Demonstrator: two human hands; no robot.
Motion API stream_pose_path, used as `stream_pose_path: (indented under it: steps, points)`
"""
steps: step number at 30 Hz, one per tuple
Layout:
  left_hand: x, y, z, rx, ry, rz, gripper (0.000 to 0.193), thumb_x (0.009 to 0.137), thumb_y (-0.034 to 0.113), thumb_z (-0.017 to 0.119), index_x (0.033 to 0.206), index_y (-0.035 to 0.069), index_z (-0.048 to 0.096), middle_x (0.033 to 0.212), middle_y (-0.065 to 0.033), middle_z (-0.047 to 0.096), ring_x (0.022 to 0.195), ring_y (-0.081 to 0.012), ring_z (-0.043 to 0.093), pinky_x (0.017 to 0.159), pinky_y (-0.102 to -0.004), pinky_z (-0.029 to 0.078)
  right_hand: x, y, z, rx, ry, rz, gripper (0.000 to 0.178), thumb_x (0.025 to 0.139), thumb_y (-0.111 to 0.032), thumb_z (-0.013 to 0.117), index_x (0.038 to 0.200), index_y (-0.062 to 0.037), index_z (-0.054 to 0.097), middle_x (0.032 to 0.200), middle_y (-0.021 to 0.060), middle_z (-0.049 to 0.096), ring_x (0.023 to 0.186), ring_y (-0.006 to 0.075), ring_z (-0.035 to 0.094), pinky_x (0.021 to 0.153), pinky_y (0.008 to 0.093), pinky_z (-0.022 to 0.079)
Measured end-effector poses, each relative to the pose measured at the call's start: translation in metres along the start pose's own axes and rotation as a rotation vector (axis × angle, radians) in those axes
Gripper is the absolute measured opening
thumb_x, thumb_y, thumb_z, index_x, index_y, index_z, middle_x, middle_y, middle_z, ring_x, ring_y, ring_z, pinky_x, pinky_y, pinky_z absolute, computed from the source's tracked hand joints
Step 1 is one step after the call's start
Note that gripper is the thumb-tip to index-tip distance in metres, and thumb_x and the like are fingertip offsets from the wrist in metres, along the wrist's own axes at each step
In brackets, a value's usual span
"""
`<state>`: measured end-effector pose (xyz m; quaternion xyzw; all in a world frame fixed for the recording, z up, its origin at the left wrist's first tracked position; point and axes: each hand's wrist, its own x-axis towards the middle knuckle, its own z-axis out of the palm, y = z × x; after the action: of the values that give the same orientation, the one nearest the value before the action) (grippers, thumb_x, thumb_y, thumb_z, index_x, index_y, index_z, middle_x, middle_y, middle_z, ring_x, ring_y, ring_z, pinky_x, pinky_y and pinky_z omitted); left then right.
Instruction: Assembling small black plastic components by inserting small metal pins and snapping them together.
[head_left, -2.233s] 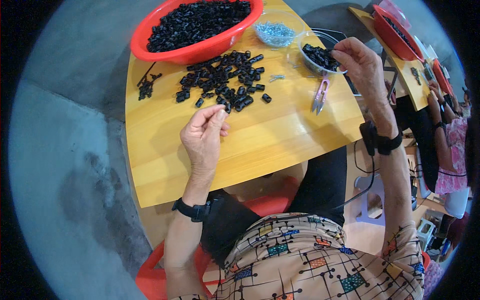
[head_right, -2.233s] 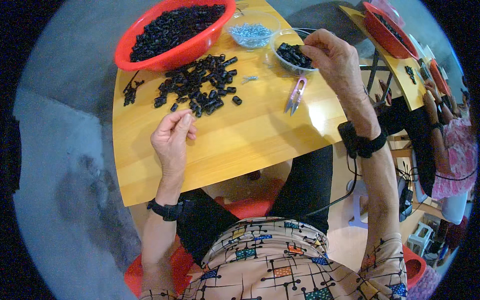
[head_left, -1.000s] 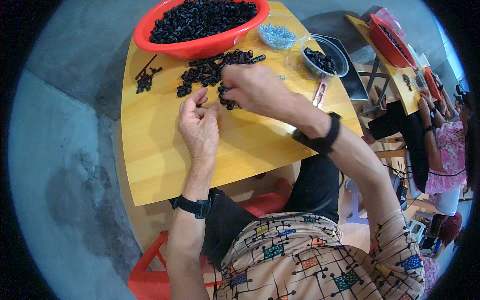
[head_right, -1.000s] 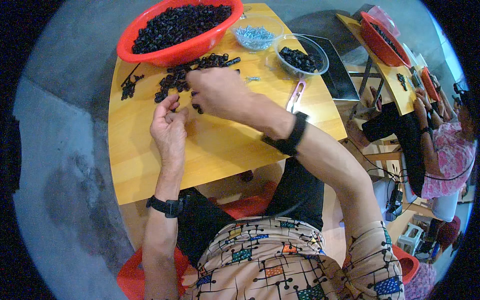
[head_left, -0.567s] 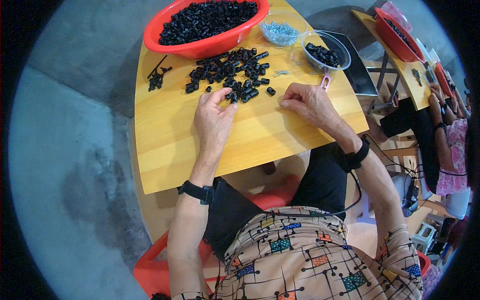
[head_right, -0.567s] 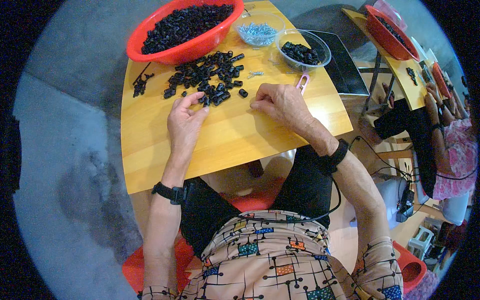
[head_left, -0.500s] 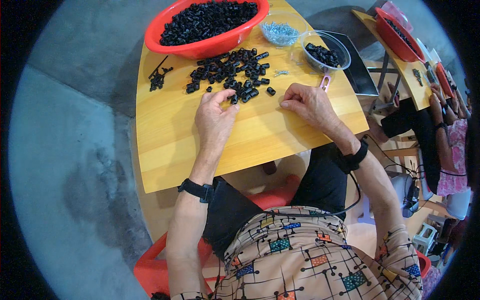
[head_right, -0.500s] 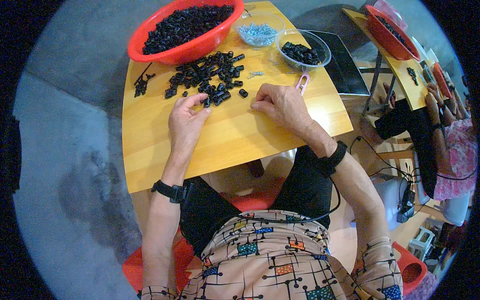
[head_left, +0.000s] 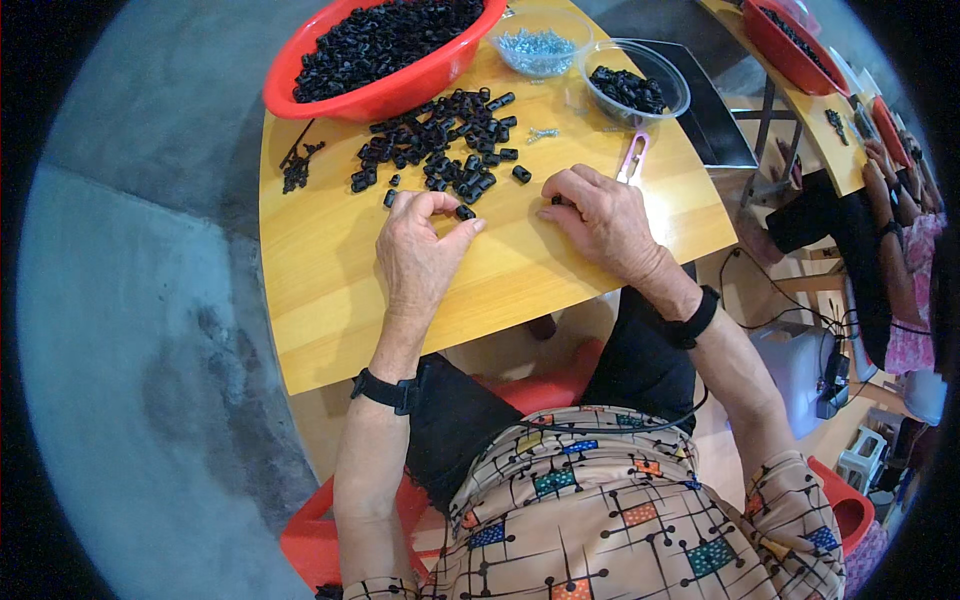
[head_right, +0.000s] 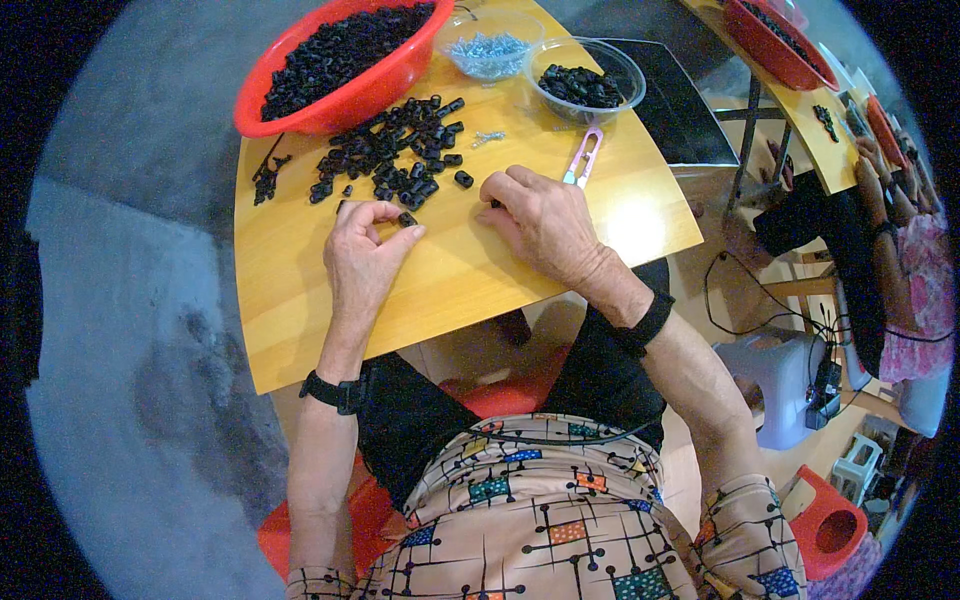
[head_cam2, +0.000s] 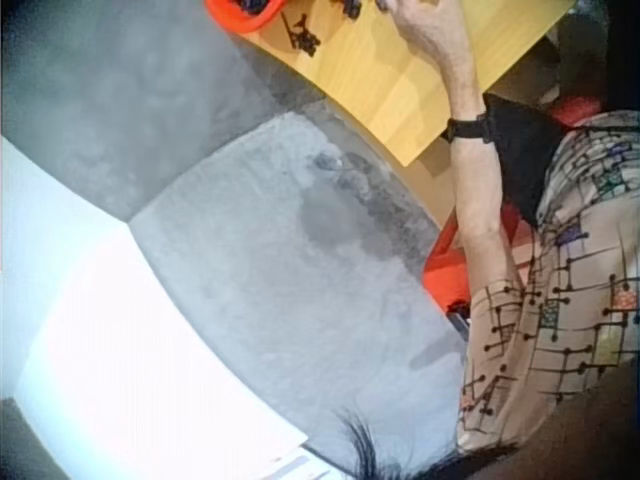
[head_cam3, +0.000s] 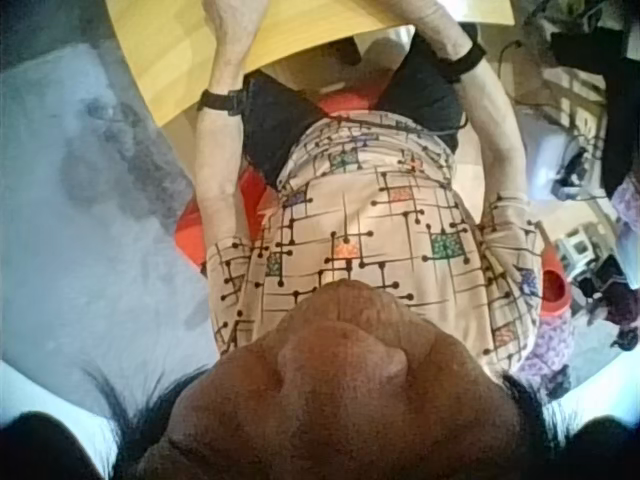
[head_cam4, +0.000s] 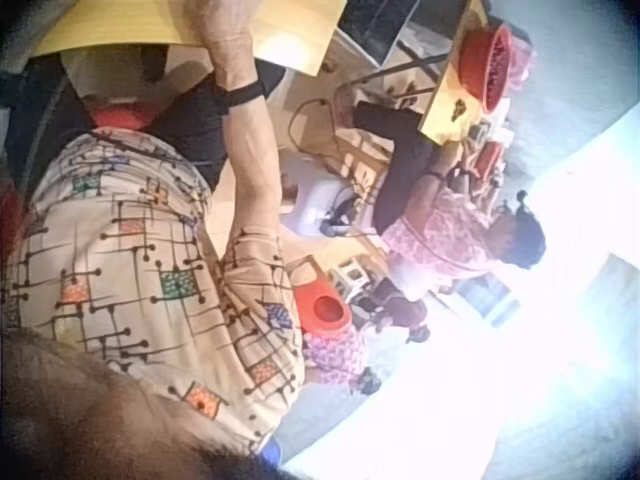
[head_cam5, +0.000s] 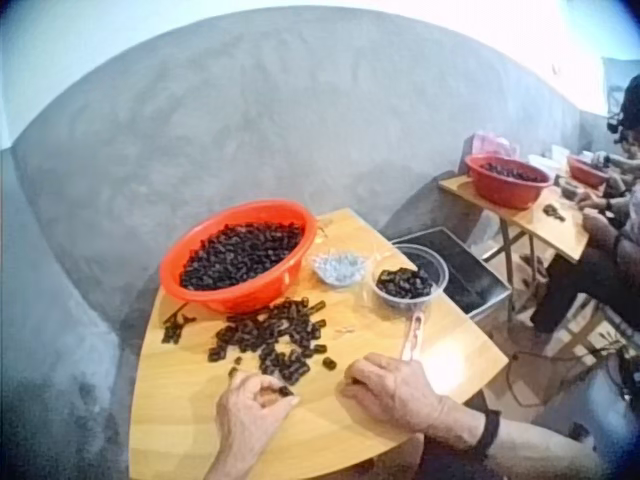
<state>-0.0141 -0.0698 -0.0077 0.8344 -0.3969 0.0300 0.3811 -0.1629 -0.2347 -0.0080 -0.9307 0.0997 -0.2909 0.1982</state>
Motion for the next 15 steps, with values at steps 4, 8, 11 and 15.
stream_pose_path:
  steps: [4,8,11,15]
  points:
    - [-0.0002,0.0029,0.0008,-0.051,0.041,0.079,0.034,0.061,0.014,0.079,0.091,0.006,0.066,0.08,-0.002,0.056,0.057,-0.012,0.044,0.056,-0.0266,0.042,0.0009,-0.0011,-0.0037,0.075,-0.049,0.025,0.015,0.078,-0.02,0.064,0.083,-0.008,0.056,0.074,0.0096,0.057,0.066,0.0301,0.06,0.057,0.0401,0.048]
    - [-0.0013,0.005,-0.0028,-0.032,-0.069,0.037,0.036,0.062,0.017,0.079,0.095,0.01,0.065,0.085,-0.0044,0.059,0.072,-0.0193,0.058,0.062,-0.0317,0.047,-0.0002,0.0034,0.0013,0.102,-0.015,0.03,0.012,0.079,-0.018,0.063,0.084,-0.008,0.058,0.075,0.0099,0.058,0.067,0.0299,0.061,0.058,0.0394,0.049]
    - [-0.0016,0.0051,-0.0025,-0.089,-0.059,0.008,0.032,0.065,0.012,0.077,0.096,0.01,0.066,0.084,-0.0037,0.059,0.065,-0.0155,0.055,0.058,-0.0284,0.045,-0.0006,0.0025,0.0006,0.06,-0.011,0.046,0.01,0.08,-0.016,0.062,0.084,-0.008,0.059,0.075,0.0103,0.059,0.067,0.03,0.061,0.059,0.039,0.049]
    - [-0.003,0.0014,-0.003,-0.202,-0.029,0.061,0.031,0.07,-0.001,0.069,0.1,0.006,0.066,0.083,-0.0018,0.056,0.057,-0.0084,0.042,0.055,-0.022,0.039,-0.0022,0.0018,0.0014,0.151,0.056,0.076,0.007,0.08,-0.012,0.061,0.084,-0.0069,0.059,0.075,0.011,0.061,0.07,0.0306,0.062,0.059,0.0379,0.05]
